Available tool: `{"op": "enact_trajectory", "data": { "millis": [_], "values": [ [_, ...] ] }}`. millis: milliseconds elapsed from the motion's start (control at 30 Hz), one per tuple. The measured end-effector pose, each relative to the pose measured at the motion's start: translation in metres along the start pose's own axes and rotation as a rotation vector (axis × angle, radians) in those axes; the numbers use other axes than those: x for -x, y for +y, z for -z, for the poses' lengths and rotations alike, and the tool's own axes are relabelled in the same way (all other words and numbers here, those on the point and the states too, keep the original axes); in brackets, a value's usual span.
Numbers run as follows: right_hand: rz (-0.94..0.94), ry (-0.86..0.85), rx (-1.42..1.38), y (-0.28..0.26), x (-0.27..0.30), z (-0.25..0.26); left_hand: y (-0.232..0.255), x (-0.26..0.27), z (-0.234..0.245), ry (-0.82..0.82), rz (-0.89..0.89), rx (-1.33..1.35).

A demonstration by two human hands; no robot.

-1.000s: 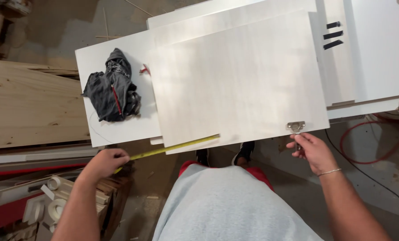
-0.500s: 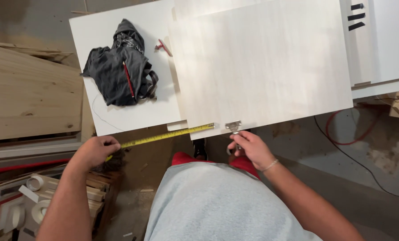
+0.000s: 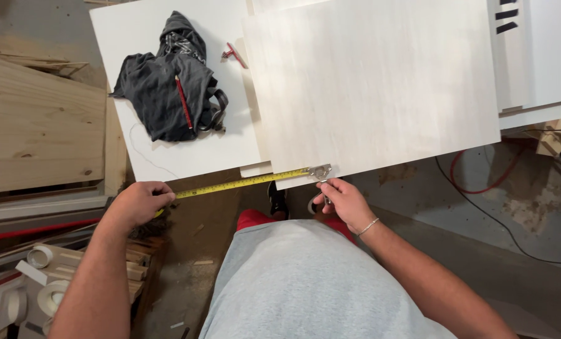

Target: Measuring and marking wooden panels for hinge placement in a workshop

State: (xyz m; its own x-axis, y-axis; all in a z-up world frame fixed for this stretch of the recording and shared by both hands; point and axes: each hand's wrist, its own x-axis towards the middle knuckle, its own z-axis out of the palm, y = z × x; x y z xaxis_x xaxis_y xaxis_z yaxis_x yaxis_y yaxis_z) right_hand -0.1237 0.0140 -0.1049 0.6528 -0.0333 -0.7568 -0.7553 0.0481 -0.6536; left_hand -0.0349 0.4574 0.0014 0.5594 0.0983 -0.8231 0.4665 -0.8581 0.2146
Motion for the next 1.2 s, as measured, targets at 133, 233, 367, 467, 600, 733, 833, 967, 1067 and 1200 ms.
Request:
{"op": "enact_trajectory", "data": {
  "millis": [133,233,367,467,600,733,833,967,1067,1200],
  "values": [
    [-0.001,0.011,0.003,0.003,-0.001,0.0,-0.006,-0.002,-0.005,0.0,0.007,0.017],
    [-0.002,0.0,-0.012,0.005,-0.002,0.001,-0.003,0.006,-0.004,0.005,0.008,0.024],
    [0.002,-0.038,-0.047,0.007,0.0,0.001,-0.003,0.008,-0.005,-0.011,0.018,0.034],
    [-0.009,-0.041,-0.04,0.005,0.001,0.001,-0.003,0.011,-0.007,-0.019,0.026,0.05],
    [-0.021,-0.035,-0.044,-0.002,0.004,-0.003,-0.005,0.014,-0.006,-0.008,0.029,0.066],
    [-0.033,-0.031,0.006,-0.005,0.005,-0.007,-0.012,0.01,-0.007,-0.01,0.033,0.062],
    [-0.035,-0.022,0.016,-0.005,0.004,-0.009,-0.01,0.014,-0.004,-0.011,0.036,0.063],
    [-0.038,-0.01,0.026,-0.002,0.002,-0.009,-0.015,0.006,-0.006,0.004,0.04,0.046],
    [-0.035,-0.01,0.024,-0.003,0.004,-0.011,-0.014,0.007,-0.006,0.001,0.031,0.053],
    [-0.028,-0.006,0.018,-0.002,0.003,-0.01,-0.014,0.004,-0.005,-0.006,0.032,0.038]
  ]
}}
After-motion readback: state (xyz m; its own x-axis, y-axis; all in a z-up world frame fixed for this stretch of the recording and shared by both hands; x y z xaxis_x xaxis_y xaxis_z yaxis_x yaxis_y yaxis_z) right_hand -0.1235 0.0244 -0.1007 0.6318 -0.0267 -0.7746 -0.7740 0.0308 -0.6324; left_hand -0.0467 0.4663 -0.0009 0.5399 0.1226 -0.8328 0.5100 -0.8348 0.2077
